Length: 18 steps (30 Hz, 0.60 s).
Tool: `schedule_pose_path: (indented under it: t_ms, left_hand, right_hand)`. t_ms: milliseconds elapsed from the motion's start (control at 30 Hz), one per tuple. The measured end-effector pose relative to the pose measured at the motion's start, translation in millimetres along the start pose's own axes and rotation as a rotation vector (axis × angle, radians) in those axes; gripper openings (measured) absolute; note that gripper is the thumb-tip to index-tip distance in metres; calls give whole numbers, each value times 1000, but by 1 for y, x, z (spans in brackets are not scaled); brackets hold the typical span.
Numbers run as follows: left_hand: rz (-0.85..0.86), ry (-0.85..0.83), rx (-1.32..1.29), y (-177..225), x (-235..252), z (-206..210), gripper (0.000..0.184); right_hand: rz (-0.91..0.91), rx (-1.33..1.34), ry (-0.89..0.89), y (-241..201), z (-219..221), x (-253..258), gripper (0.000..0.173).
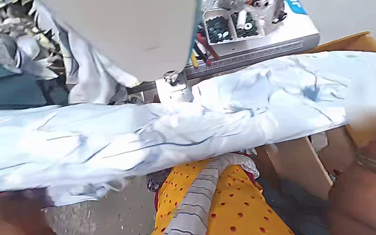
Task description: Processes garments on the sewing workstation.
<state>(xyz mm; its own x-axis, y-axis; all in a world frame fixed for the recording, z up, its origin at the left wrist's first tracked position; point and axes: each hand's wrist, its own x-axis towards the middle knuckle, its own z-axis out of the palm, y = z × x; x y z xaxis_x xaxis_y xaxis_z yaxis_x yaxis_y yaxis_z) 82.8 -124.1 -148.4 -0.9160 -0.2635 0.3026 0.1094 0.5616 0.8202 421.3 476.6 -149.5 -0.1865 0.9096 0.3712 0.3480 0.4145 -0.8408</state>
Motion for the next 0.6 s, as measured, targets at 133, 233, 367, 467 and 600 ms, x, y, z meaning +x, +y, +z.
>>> schedule_pose_path:
  t_ms: [133, 233, 367, 467, 600]
  left_hand:
    - [-80, -507, 426, -18, -95, 41, 42]
    - [-487, -763, 358, -90, -135, 51, 45]
    - [-514, -668, 210, -111, -124, 52, 61]
    - [-425, -685, 191, -109, -103, 62, 70]
    - [-497, -729, 104, -106, -81, 83, 74]
  right_hand:
    - [-191, -637, -374, 78, 9, 16, 49]
    - [-117, -944, -762, 96, 41, -27, 36]
    - [-248, -841, -700, 62, 63, -85, 32]
    - [-360, -472, -844, 18, 100, -121, 34]
    - [-587, -193, -1197, -19, 152, -168, 50]
